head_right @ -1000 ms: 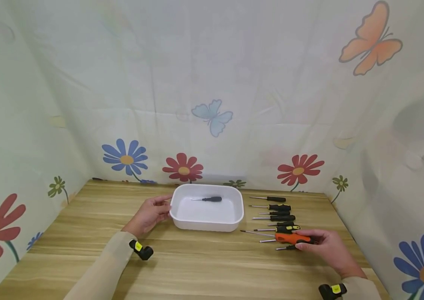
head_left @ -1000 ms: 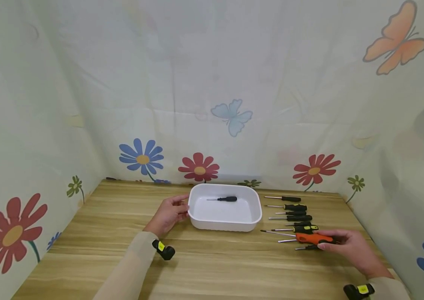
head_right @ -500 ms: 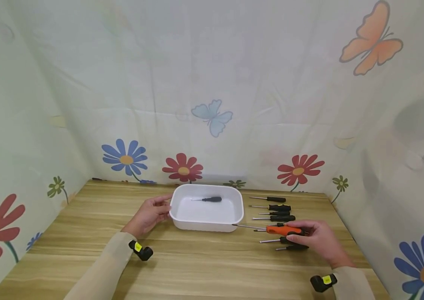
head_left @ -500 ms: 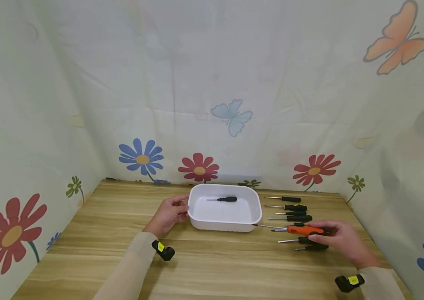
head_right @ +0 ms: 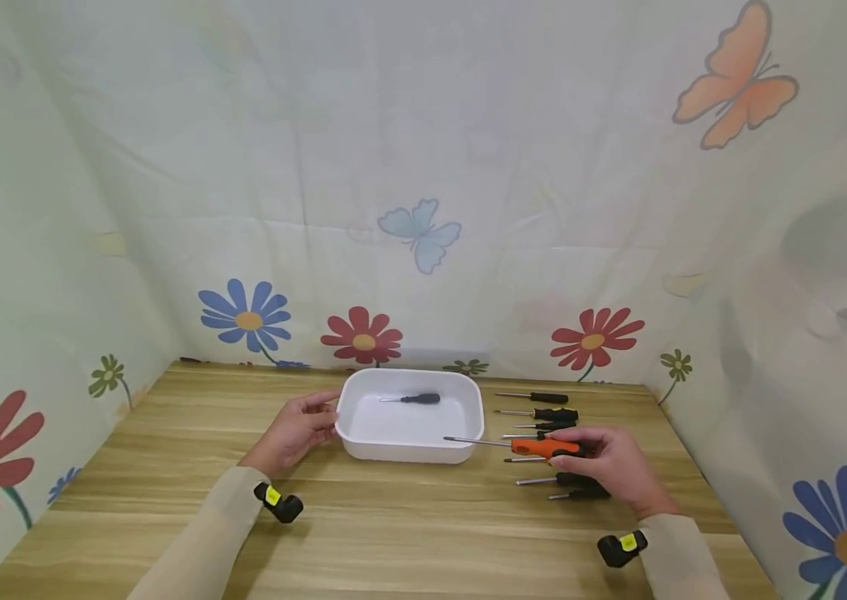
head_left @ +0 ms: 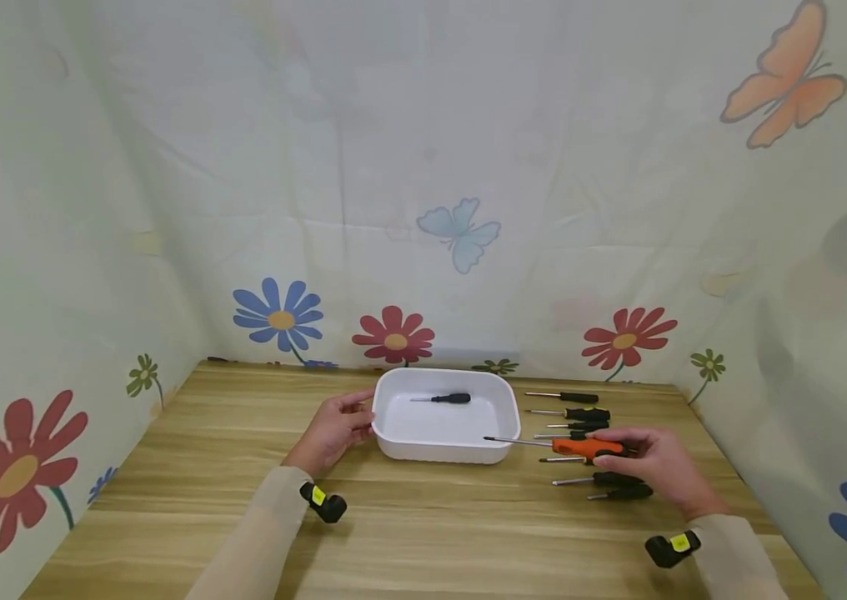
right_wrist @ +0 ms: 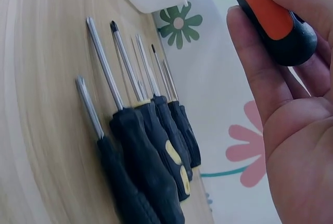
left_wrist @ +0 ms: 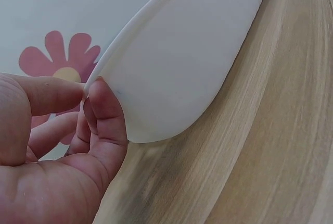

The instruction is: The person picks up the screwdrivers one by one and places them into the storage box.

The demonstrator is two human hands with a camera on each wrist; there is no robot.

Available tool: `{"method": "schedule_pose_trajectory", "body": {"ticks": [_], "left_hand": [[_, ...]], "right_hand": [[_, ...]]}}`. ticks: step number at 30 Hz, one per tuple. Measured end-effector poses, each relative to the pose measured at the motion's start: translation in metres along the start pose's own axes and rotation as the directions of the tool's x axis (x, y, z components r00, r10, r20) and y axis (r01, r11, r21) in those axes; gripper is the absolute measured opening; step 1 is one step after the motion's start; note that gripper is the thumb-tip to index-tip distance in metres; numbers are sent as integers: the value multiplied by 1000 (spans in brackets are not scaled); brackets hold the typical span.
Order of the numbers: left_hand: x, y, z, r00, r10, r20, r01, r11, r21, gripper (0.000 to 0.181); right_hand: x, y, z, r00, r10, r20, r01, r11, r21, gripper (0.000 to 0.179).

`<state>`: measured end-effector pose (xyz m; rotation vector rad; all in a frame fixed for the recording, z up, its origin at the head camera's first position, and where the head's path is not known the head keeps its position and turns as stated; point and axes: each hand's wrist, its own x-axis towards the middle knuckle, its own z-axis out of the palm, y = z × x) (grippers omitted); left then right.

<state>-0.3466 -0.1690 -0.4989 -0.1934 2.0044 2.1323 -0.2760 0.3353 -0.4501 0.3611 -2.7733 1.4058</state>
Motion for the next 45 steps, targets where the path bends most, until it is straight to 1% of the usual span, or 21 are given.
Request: {"method": "schedule_pose_trajectory", "body": {"ticks": [5,11,16,19,22,27,31,34,38,41,45], "left_hand": [[-1,-1,0,1000,-9,-2,9,1000,-8,48],[-1,-1,-1,1000,-3,5,4,1000,-21,49],[0,-1,-2,1000,-3,15,3,1000,-26,50],[0,-1,-2,1000,-3,15,3,1000,-28,50],[0,-1,-2,1000,-5,14,5,1000,-26,50],[0,0,-1,1000,-2,10,3,1000,-23,49],[0,0,0,1000,7,10,-6,1000,-19,49],[1,-1,0,1000,12,14,-12,1000,-23,50],[1,-1,0,1000,17,21,-17,1000,-26,50],[2,-1,-1,1000,16,22,-15,1000,-24,50],[2,-2,-2,1000,12,21,-11,1000,-24,50]], "right_hand": [[7,-3,7,1000,-13,-3,13,999,36,46],[17,-10,13,999,-35,5,34,999,25,42],[26,-14,17,997,-78,23,77,996,45,42],[30,-16,18,995,-100,17,99,994,53,45],[36,-18,19,995,-100,20,99,994,50,44],[45,-21,21,996,-81,37,78,994,72,45],[54,-25,21,994,-98,44,93,991,94,43],[60,-29,22,994,-102,47,98,991,86,42],[67,-35,22,996,-75,58,73,997,26,44],[72,-39,23,995,-70,64,71,997,-15,43],[81,-43,28,994,-81,79,82,997,-9,41]]}}
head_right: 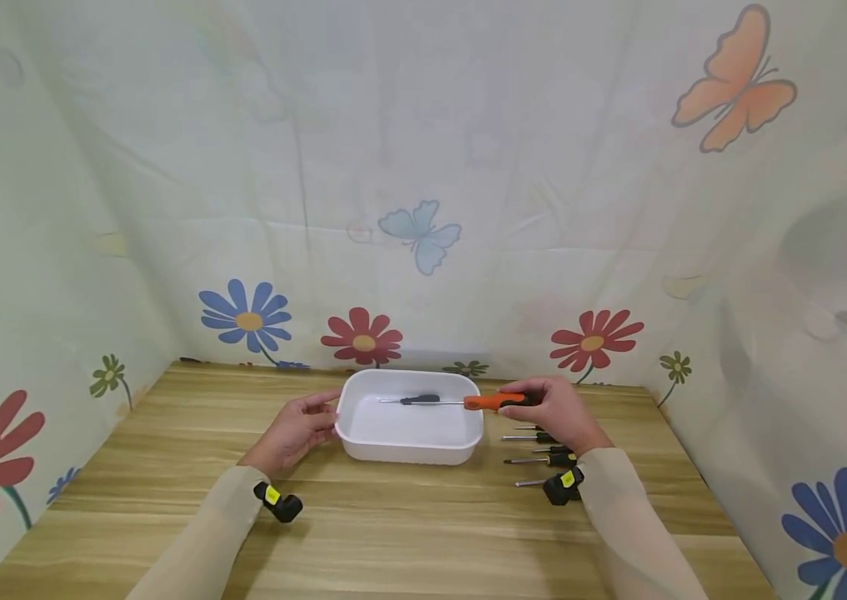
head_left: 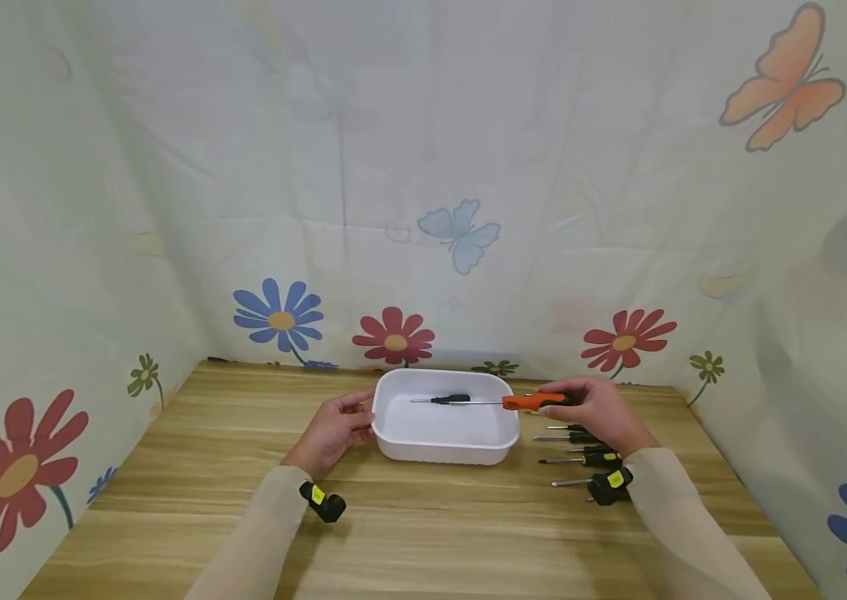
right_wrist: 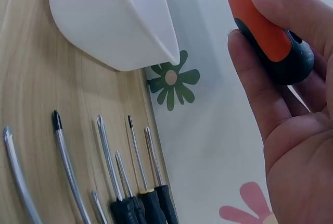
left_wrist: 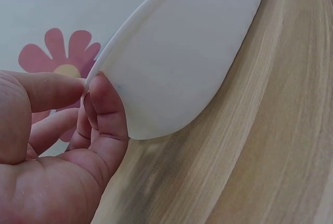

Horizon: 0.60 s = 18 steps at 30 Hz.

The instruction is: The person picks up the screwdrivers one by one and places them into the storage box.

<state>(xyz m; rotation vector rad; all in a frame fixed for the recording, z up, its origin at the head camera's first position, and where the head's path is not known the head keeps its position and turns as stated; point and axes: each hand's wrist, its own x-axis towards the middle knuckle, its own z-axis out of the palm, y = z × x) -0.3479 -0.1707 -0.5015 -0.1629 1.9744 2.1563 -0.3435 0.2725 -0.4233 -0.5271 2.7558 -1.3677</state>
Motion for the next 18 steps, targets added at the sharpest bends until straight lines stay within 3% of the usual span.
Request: {"method": "schedule_pose_trajectory", "body": {"ticks": [10,18], "left_hand": [[0,-1,-2,1000,-1,1,1,1000,-2,49],[1,0,-1,1000,-4,9,4,1000,-7,50]], "right_hand": [[21,-3,11,1000,-17,21,15,998,61,38],[33,-3,16,999,-20,37,19,999,41,44]]}}
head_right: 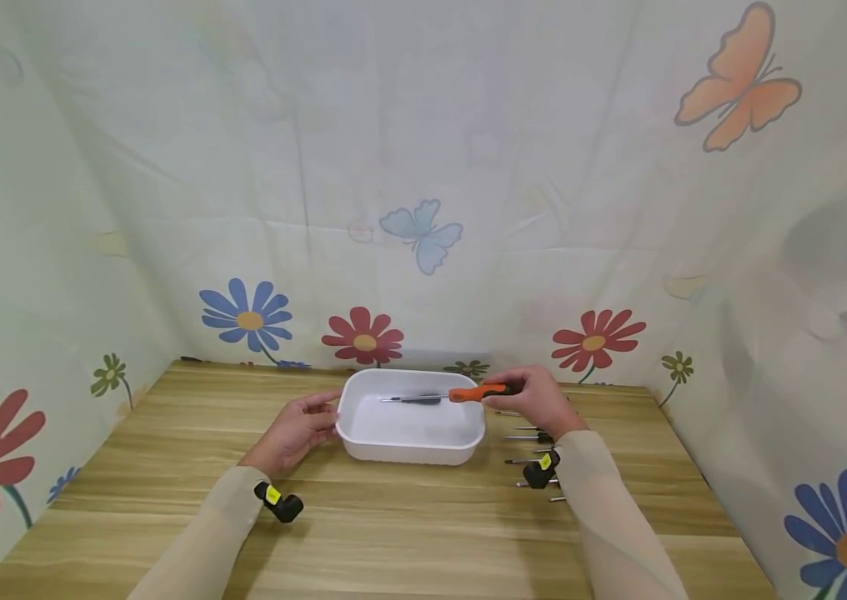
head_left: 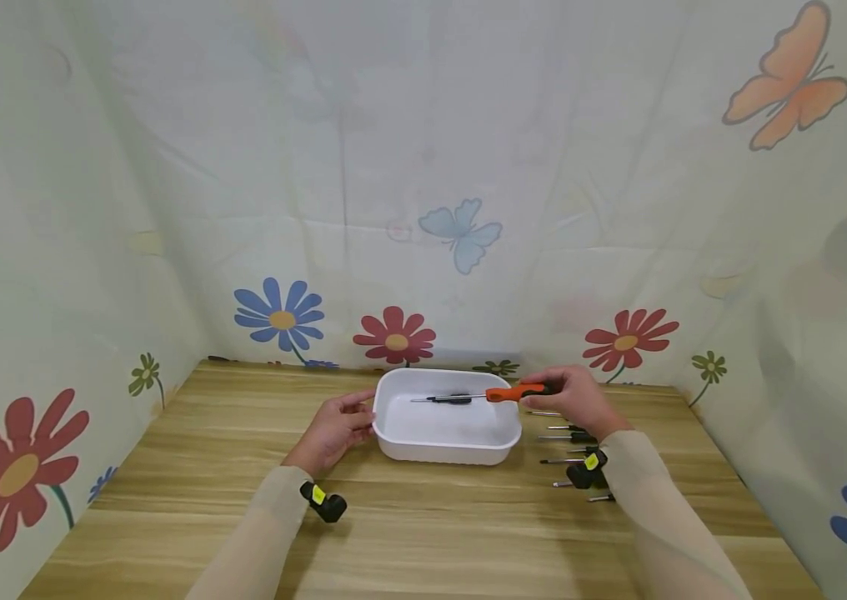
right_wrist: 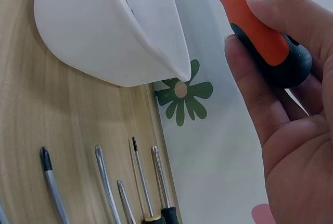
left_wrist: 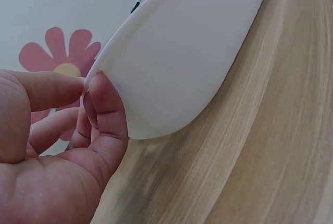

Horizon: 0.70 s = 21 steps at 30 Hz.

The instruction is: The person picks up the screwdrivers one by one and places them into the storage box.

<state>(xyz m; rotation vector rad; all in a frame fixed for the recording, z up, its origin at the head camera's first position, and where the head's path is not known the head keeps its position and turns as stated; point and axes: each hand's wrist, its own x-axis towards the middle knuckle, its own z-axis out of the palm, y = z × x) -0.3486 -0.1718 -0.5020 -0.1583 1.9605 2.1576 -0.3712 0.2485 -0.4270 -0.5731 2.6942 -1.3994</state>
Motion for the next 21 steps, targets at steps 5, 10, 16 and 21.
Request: {"method": "schedule_pose_trajectory", "body": {"ticks": [5,10,16,21], "left_hand": [[-1,0,0,1000,3,7,-3,1000,-8,50],[-3,0,0,1000,21,12,-21,1000,-24,50],[-4,1,1,1000,20,5,-20,999,-30,51],[-3,1,2,1000,16,2,-16,999,-31,51]], "right_hand": [[8,-3,1,1000,0,23,1,1000,-19,45],[16,-7,6,999,22,38,-20,999,-50,40],[26,-13,15,998,53,46,-49,996,-75,34],[36,-16,21,997,46,59,-41,996,-83,33]]}}
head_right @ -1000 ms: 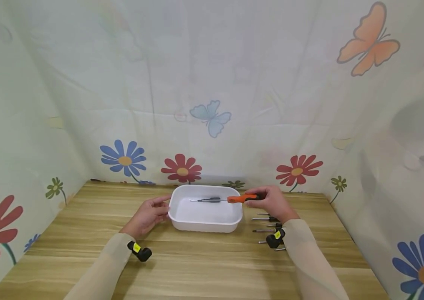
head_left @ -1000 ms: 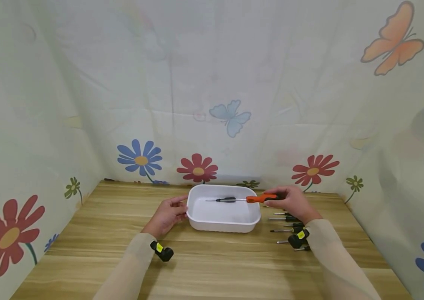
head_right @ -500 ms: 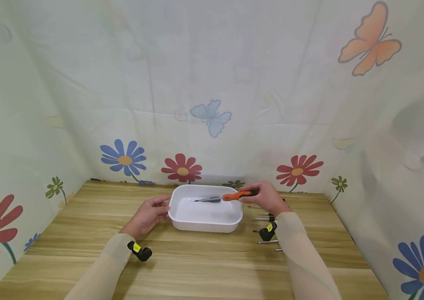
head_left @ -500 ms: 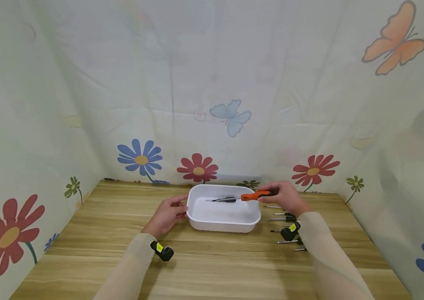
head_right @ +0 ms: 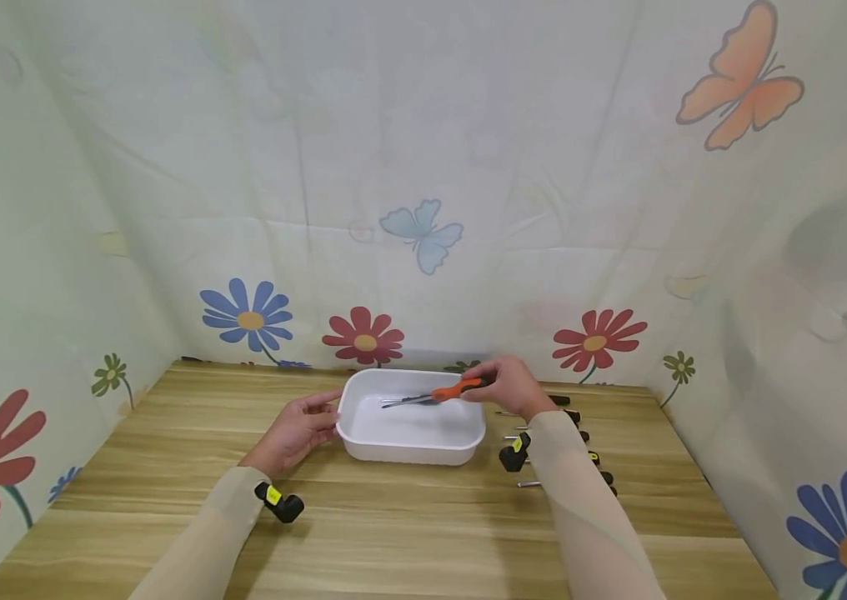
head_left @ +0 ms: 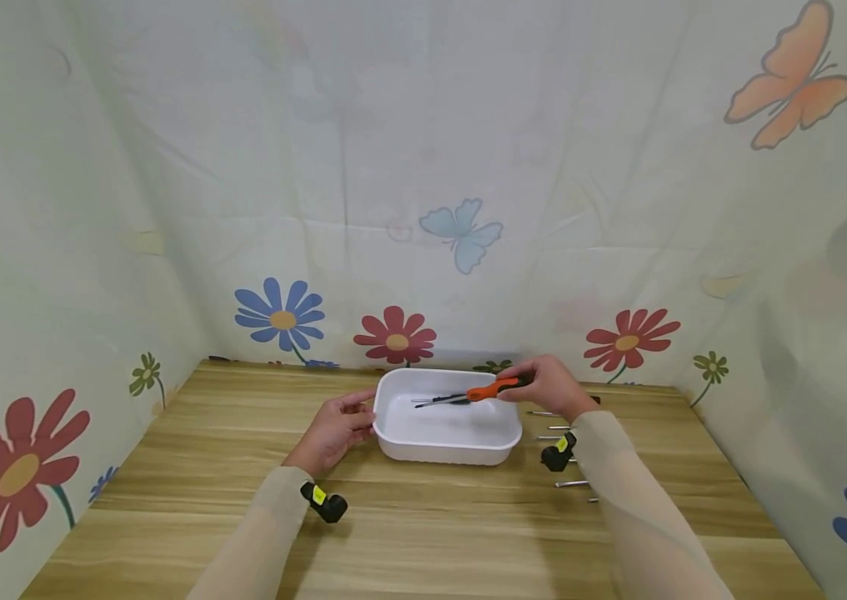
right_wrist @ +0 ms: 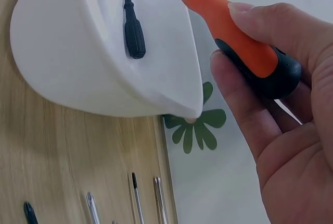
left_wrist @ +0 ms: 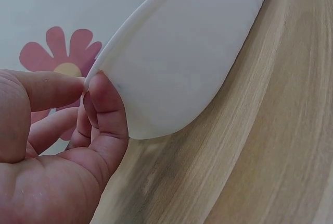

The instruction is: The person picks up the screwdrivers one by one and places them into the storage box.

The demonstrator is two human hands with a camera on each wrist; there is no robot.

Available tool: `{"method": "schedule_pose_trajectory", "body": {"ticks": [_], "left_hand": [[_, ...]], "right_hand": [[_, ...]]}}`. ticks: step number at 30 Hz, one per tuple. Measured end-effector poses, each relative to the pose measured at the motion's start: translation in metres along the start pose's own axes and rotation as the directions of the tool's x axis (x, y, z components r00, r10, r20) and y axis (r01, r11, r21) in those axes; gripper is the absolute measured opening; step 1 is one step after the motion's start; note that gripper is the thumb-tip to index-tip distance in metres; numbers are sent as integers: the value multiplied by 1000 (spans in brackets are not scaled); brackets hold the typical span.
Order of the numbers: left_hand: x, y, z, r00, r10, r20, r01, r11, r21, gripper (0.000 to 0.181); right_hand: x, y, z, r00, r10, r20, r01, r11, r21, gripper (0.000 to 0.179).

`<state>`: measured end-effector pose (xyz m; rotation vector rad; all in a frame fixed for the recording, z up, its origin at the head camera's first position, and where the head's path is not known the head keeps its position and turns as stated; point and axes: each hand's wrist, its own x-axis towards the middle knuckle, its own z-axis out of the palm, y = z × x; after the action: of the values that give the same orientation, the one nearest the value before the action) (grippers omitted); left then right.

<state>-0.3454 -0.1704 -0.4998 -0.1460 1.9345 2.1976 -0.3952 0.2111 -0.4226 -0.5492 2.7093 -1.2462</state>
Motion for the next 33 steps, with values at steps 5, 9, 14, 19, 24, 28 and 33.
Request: {"method": "schedule_pose_trajectory", "body": {"ticks": [5,9,14,19,24,28,33], "left_hand": [[0,-1,0,1000,5,4,-5,1000,4,50],[-1,0,1,1000,2,2,-2,1000,4,50],[-1,0,1,1000,-5,1,5,1000,7,50],[-1,0,1,1000,-9,-4,9,1000,10,50],[1,0,0,1000,-8,-8,8,1000,14,49],[0,0,0,1000,-4,-8,4,1000,16,49],[0,0,-1,1000,10,2,-10,1000,20,49]], "right_hand": [[9,-3,6,999,-32,1,32,999,-28,31],[14,-4,10,999,-44,4,44,998,-53,30],[20,-4,17,1000,-27,5,28,999,-45,30],[25,-4,23,1000,8,-1,-8,1000,-28,29],[27,-6,28,999,45,-10,-46,999,-23,30],[29,-7,30,997,80,-5,-80,997,-16,30],[33,-7,32,994,109,-1,-109,994,-13,29]]}}
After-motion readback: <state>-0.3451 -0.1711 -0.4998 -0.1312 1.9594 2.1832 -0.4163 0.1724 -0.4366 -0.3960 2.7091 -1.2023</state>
